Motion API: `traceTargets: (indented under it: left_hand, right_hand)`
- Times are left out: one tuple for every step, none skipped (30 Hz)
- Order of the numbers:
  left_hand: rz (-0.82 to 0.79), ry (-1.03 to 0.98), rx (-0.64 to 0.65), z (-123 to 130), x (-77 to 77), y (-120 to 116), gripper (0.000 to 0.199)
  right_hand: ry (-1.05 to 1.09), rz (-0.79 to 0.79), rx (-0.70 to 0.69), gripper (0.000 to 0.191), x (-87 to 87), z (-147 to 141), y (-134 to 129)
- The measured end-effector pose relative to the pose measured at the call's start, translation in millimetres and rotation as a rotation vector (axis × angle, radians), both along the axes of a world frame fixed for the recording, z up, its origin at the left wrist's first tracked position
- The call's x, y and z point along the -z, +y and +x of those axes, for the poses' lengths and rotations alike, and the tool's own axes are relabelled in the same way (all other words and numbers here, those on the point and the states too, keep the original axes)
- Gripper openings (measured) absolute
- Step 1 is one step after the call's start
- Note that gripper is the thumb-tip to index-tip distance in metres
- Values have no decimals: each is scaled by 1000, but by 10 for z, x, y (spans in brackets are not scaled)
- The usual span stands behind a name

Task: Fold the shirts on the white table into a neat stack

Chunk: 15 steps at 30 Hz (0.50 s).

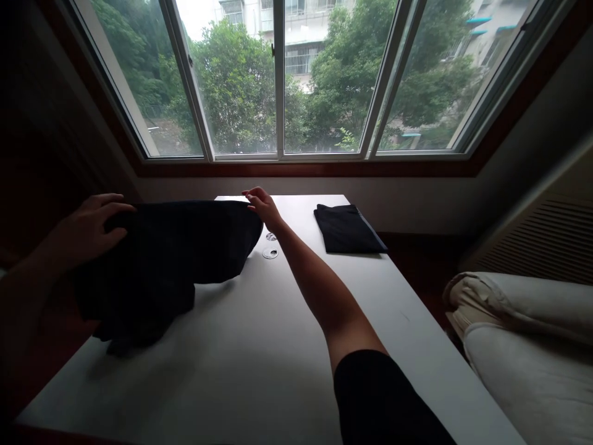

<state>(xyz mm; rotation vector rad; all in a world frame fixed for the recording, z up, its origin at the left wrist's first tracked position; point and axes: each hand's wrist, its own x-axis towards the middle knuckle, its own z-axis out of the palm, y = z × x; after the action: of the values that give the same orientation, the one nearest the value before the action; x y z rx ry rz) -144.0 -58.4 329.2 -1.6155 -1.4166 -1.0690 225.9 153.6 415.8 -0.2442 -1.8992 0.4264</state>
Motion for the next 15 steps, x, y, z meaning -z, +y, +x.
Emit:
traceTargets:
  left_hand:
    - [-16,-6,-67,-38,34,70,49]
    - [-32,-6,-116,-41,100,155,54]
    - [-48,3,-138,-15,192,253,58]
    - [-60,22,-129,38,300,363,61]
    - [-71,54,-88,112,415,481,63]
    - [-92,100,-19,203,530,603,62]
    - [-127,161,71,305,637,727,60]
    - [-175,228,164,415,730,849,56]
    - [-225,291,247,527,807,968,50]
    - [-273,344,312,637,865,1082,45]
    - [-318,384,356,740,906,1193,40]
    - [-354,414,379,833,929,1301,36]
    - [-380,437,386,914,939,1409,33]
    - [-397,459,381,980,937,1517,33]
    - [-403,475,367,1033,925,1628,35]
  right_hand:
    - [-16,40,52,19,-31,36,43]
    - [-46,73,146,20,-36,109,111]
    - [-86,97,267,19,-18,219,197]
    - [-142,115,402,17,18,362,296]
    - [-215,115,533,16,68,533,398]
    - [-280,86,656,15,127,725,495]
    - [-319,35,784,16,193,930,581]
    - [-336,-28,915,18,263,1140,653]
    - [-337,-87,1043,21,338,1347,709]
    - [-326,-133,1167,25,418,1545,752]
    - [-298,-162,1288,29,501,1726,784]
    - [-262,-172,1403,33,587,1886,810]
    - [-223,-165,1507,38,671,2024,835]
    - [-193,-146,1588,42,749,2140,861]
    - [-181,-124,1635,44,816,2233,891]
